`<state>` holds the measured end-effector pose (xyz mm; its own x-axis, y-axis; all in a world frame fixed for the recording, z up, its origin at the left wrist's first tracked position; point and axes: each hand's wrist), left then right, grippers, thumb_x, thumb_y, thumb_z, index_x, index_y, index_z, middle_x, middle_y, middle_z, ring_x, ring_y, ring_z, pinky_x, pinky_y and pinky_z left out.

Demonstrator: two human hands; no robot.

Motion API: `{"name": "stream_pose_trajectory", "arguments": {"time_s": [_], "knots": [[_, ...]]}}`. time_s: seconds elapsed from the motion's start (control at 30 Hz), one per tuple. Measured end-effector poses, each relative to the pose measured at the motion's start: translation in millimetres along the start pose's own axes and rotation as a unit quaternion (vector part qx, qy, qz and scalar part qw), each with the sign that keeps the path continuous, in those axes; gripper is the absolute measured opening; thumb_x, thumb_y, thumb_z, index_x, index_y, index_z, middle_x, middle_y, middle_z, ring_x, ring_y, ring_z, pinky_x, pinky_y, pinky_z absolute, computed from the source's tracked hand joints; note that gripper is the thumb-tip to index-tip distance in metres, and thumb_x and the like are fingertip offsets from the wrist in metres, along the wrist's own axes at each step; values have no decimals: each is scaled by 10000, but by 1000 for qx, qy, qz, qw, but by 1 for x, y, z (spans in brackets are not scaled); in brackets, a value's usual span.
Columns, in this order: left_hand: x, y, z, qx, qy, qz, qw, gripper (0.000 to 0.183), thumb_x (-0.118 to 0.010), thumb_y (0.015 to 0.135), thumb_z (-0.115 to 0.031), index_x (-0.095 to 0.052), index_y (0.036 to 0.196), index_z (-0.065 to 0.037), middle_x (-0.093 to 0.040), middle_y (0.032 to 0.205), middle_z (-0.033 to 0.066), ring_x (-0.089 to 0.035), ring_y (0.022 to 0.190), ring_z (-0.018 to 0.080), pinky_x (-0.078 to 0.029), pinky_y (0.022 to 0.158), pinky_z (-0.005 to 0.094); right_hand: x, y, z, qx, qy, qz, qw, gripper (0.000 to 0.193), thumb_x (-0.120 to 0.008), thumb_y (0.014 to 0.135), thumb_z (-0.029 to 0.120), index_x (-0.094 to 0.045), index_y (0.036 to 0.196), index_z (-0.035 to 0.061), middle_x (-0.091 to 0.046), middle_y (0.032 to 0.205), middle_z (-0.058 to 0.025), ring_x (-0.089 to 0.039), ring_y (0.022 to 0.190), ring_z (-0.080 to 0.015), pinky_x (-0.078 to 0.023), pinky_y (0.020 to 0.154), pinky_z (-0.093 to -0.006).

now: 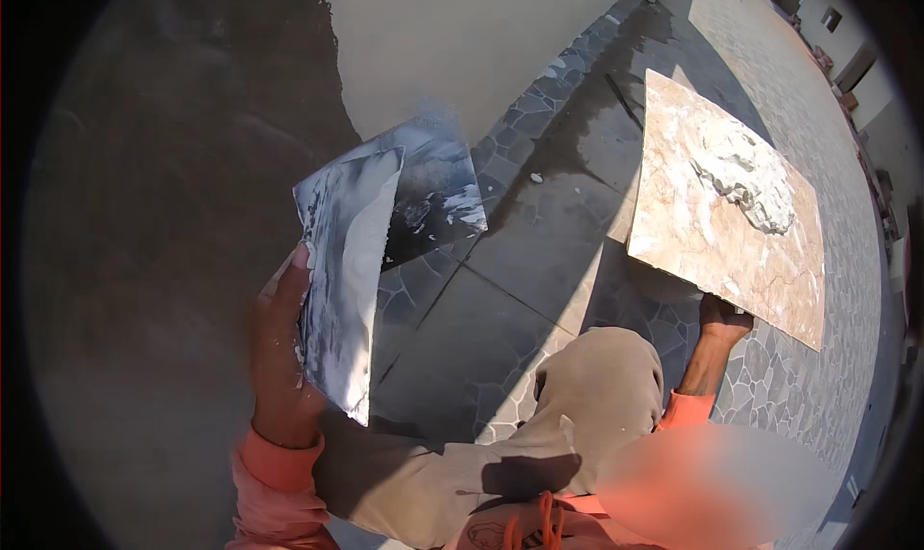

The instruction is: Apply putty or plaster to a wall using a spatula and a flat board.

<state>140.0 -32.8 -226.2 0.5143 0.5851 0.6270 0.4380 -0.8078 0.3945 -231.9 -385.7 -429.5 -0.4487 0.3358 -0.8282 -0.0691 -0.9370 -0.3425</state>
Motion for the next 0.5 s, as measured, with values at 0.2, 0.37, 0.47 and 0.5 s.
{"name": "stream_pose_trajectory", "arguments": {"time_s": [0.2,0.37,0.47,0.5], "knots": [[52,59,-16,415,-411,-10,811,474,-554,912,-208,-469,1317,23,-577,1176,156,-566,1052,219,-415,915,325,-40,-51,-16,39,-23,-115,992,466,-419,945,305,-505,1285,-1,-509,1336,-162,-478,1225,-336,-376,1038,-505],[63,94,-7,497,-482,-3,722,280,-568,939,-187,-608,1113,29,-648,982,21,-585,863,64,-446,770,216,-80,-83,-35,88,-54,-128,986,528,-393,933,389,-481,1319,40,-486,1360,-159,-449,1244,-359,-344,1042,-545],[60,81,8,433,-443,55,783,242,-576,941,-177,-620,1082,14,-626,938,-13,-532,846,46,-417,762,207,-90,-82,-40,69,-53,-126,988,627,-408,908,499,-439,1355,60,-452,1386,-170,-432,1264,-378,-348,1039,-574],[55,80,11,429,-457,74,776,242,-576,941,-177,-620,1082,14,-626,938,-13,-532,846,46,-417,762,207,-83,-73,-29,77,-63,-92,991,628,-388,916,510,-442,1354,63,-450,1390,-168,-433,1261,-387,-347,1040,-574]]}}
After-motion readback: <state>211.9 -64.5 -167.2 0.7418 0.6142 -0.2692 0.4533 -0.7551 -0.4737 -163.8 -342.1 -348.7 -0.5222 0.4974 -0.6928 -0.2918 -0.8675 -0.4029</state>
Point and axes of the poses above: each hand's wrist, its own y-axis towards the middle knuckle, its own x-axis out of the back of the hand, z = x × y
